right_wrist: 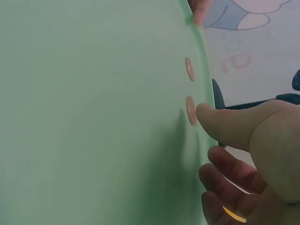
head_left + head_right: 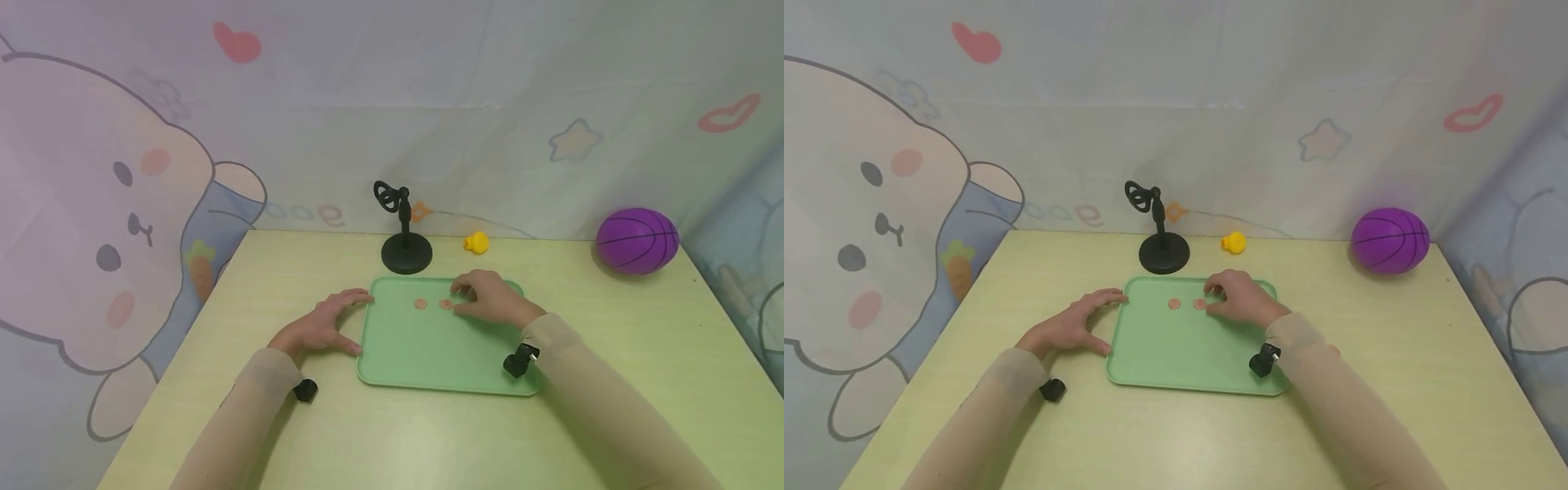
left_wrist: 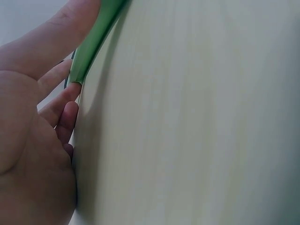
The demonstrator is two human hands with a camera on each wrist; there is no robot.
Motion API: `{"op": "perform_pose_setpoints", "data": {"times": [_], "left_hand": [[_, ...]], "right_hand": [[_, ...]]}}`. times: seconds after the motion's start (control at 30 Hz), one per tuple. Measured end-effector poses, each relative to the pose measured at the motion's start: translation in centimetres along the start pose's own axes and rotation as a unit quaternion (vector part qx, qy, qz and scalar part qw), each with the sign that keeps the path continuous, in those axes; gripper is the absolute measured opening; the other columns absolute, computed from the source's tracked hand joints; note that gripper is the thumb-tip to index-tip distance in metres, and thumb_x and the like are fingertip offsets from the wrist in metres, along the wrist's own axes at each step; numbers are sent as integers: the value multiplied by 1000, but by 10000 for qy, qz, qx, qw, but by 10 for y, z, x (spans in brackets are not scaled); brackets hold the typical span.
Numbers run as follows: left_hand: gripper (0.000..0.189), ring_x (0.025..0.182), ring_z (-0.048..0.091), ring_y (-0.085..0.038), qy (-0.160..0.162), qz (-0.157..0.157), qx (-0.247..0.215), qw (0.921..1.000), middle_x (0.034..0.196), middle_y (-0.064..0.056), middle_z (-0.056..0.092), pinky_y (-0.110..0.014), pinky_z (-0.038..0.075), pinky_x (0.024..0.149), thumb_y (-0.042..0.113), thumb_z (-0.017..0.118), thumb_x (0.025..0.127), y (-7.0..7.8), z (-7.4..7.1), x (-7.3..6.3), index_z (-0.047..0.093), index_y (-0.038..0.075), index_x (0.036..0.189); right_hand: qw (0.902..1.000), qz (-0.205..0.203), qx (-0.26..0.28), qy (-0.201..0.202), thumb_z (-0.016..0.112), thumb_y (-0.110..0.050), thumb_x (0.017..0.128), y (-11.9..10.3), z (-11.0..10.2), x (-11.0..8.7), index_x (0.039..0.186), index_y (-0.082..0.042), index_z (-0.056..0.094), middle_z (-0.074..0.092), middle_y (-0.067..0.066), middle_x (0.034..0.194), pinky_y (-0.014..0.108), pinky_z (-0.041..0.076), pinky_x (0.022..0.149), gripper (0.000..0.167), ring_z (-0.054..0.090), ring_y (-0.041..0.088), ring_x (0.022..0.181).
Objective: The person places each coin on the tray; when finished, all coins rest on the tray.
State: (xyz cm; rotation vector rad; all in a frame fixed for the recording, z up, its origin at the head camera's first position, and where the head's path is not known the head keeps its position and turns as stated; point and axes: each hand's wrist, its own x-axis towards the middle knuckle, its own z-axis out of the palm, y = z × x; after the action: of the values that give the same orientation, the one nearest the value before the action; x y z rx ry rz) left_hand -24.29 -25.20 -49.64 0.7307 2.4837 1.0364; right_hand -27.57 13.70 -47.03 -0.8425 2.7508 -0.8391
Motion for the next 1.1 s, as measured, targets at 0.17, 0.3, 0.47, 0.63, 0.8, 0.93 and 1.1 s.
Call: {"op": "perform_pose_setpoints", "data": {"times": [0.17, 0.3, 0.47, 0.63, 0.8, 0.93, 1.1], "left_hand": [[100, 157, 20, -37, 37, 8, 45, 10000, 171, -5, 30, -68, 8, 123, 36, 98, 72, -3, 1, 1, 46, 24, 157], [100, 157, 19, -37, 34, -10, 36, 10000, 171, -5, 30, -69, 9, 123, 35, 98, 72, -2, 0, -1, 47, 24, 157], [101, 158, 19, -37, 25, -33, 4, 10000, 171, -5, 30, -69, 9, 123, 35, 99, 71, 0, 0, -1, 46, 24, 157], [101, 158, 19, -36, 13, -34, 42, 10000, 171, -5, 30, -68, 9, 124, 36, 98, 72, 1, 1, -1, 46, 24, 157], [100, 158, 19, -36, 26, -84, 30, 10000, 171, -4, 30, -69, 8, 124, 36, 98, 72, 1, 1, 0, 47, 25, 157], [100, 158, 19, -36, 28, -94, 6, 10000, 170, -3, 30, -68, 8, 124, 36, 98, 72, 1, 1, 0, 47, 25, 157], [100, 158, 18, -35, 26, -128, -22, 9999, 171, -3, 30, -68, 8, 124, 36, 98, 72, 1, 1, 0, 47, 25, 157]], "right_hand": [[10000, -20, 35, -11, 83, -17, 89, 11, -13, -14, 119, -4, 73, 73, 10, 110, 47, 57, 91, 34, 67, 29, 99], [10000, -29, 55, -51, 82, -18, 91, 19, -23, -27, 121, -4, 73, 72, 10, 111, 48, 57, 89, 35, 68, 29, 99], [10000, -55, 40, 23, 81, -18, 92, 30, -35, -45, 122, -4, 73, 72, 9, 112, 47, 59, 87, 33, 69, 27, 98], [10000, -15, 27, 77, 79, -15, 94, 44, -49, -64, 121, -4, 73, 72, 8, 111, 45, 59, 85, 30, 68, 24, 97], [10000, -8, -14, 90, 77, -10, 95, 60, -60, -80, 120, -4, 74, 72, 5, 108, 40, 61, 82, 26, 70, 21, 94], [10000, -40, -7, -23, 77, -7, 94, 66, -66, -92, 115, -3, 75, 73, 3, 104, 39, 62, 80, 22, 71, 20, 91], [9989, 306, 147, -329, 74, -7, 94, 71, -67, -105, 114, -5, 75, 74, 2, 105, 40, 60, 84, 20, 70, 20, 94]]}}
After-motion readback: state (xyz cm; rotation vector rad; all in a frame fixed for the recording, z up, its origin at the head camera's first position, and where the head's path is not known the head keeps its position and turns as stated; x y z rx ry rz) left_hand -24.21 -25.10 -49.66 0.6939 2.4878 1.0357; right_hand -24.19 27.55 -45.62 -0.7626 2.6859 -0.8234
